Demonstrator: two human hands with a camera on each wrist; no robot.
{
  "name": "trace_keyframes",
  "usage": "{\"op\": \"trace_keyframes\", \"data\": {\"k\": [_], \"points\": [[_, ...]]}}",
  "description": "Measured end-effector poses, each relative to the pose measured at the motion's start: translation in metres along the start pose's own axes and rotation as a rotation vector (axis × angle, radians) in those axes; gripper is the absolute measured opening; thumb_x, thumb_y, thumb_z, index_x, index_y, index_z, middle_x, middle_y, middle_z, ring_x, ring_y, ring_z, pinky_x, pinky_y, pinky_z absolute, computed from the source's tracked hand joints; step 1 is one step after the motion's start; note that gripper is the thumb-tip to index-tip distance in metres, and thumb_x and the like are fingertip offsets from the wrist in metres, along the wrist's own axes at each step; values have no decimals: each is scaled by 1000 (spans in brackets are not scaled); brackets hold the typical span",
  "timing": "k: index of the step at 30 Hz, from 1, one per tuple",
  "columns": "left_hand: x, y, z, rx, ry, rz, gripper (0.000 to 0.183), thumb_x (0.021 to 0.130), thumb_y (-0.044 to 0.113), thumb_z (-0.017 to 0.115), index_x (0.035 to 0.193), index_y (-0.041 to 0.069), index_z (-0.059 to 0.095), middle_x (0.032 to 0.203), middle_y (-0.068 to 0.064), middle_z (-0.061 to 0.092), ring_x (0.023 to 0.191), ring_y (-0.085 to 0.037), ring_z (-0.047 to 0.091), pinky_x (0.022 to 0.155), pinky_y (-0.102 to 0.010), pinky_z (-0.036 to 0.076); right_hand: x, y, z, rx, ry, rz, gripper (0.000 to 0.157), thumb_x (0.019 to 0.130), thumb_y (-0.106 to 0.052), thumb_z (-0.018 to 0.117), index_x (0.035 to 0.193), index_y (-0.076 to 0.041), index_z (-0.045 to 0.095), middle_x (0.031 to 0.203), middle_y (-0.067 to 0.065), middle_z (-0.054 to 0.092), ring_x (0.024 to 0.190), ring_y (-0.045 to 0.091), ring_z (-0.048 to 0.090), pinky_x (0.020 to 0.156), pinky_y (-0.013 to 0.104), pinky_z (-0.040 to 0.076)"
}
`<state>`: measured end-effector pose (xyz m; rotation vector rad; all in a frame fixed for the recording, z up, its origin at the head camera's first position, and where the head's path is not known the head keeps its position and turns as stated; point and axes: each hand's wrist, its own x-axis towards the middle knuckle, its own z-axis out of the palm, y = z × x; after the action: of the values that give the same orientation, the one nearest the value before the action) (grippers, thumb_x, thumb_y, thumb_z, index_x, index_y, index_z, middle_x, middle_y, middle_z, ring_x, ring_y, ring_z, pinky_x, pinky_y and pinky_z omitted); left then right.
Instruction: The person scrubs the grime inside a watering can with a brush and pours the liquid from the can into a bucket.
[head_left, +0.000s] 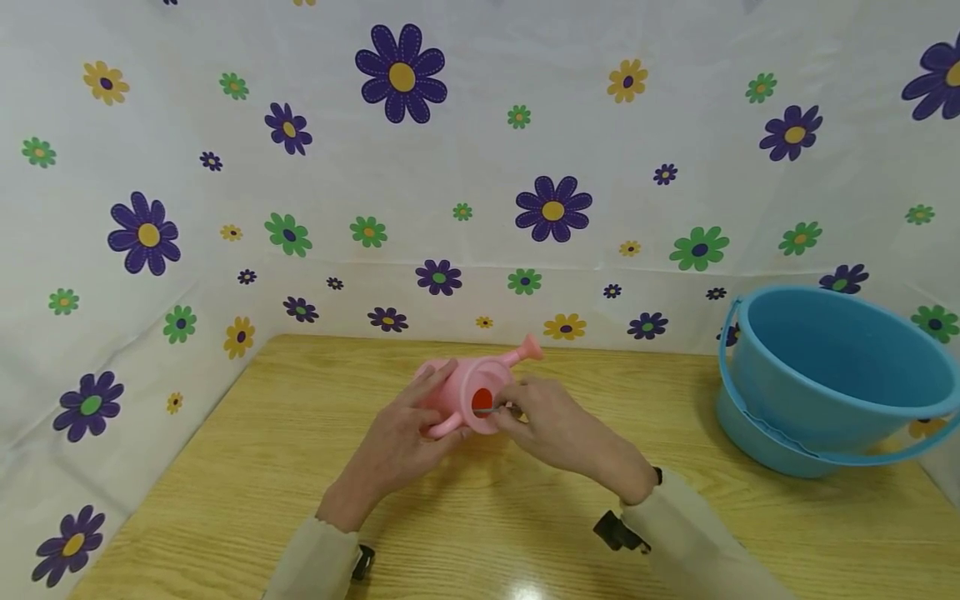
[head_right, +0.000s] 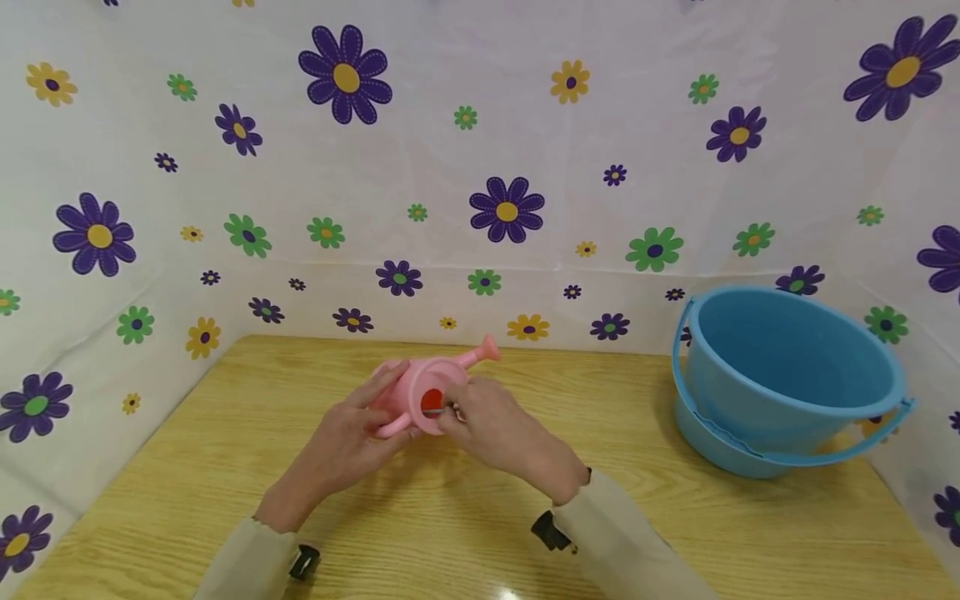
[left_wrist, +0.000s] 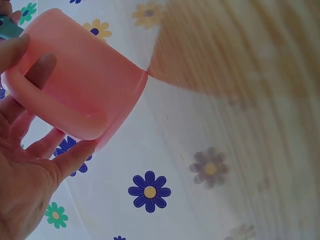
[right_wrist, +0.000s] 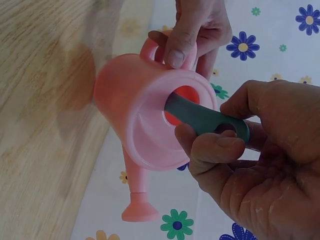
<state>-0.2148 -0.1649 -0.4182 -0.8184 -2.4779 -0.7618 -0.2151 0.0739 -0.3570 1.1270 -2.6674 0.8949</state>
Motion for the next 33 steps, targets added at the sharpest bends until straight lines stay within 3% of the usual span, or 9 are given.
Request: {"op": "trace_keyframes", "data": {"k": [5,10,18,23,27,33], "points": [[0,0,1,-2,4,9,33,87,31,83,74,1,77,159,-11,47,149,-42,40,114,-50,45,5,2,5,6,-29,11,13,94,-4,58,88,-4,69,74,-1,62,69,10,51,66,19,47],[0,1,1,-1,0,10,33,87,31,83,74,2,77,160,-10,46,149,-41,40,114,-49,45,9,3,12,-50,-7,-43,11,92,-4,62,91,-1,73,80,3,70,75,12,58,72,22,53],[-1,1,0,3,-8,-4,33,87,31,83,69,5,74,160,-10,47,150,-41,40,114,-49,45,10,5,18,-232,37,-165,6,93,-4,70,93,0,74,82,7,67,73,13,52,66,18,47],[0,1,0,4,-18,-18,31,87,31,83,73,3,77,160,-8,47,151,-37,39,115,-47,45,5,0,16,-430,26,-205,12,90,-8,78,100,-4,73,89,9,65,77,16,54,69,22,51],[0,1,1,13,-15,-21,31,87,31,83,76,3,79,160,-8,47,151,-37,40,115,-47,45,1,-5,13,-561,-12,-181,18,90,-8,78,106,-8,71,97,10,64,82,20,55,74,26,55],[0,2,1,6,-4,-17,30,86,29,84,76,1,78,160,-9,47,150,-40,40,113,-49,45,-3,-10,8,-588,-20,-142,24,87,-2,77,109,-8,70,101,11,63,82,20,52,68,22,51]]}}
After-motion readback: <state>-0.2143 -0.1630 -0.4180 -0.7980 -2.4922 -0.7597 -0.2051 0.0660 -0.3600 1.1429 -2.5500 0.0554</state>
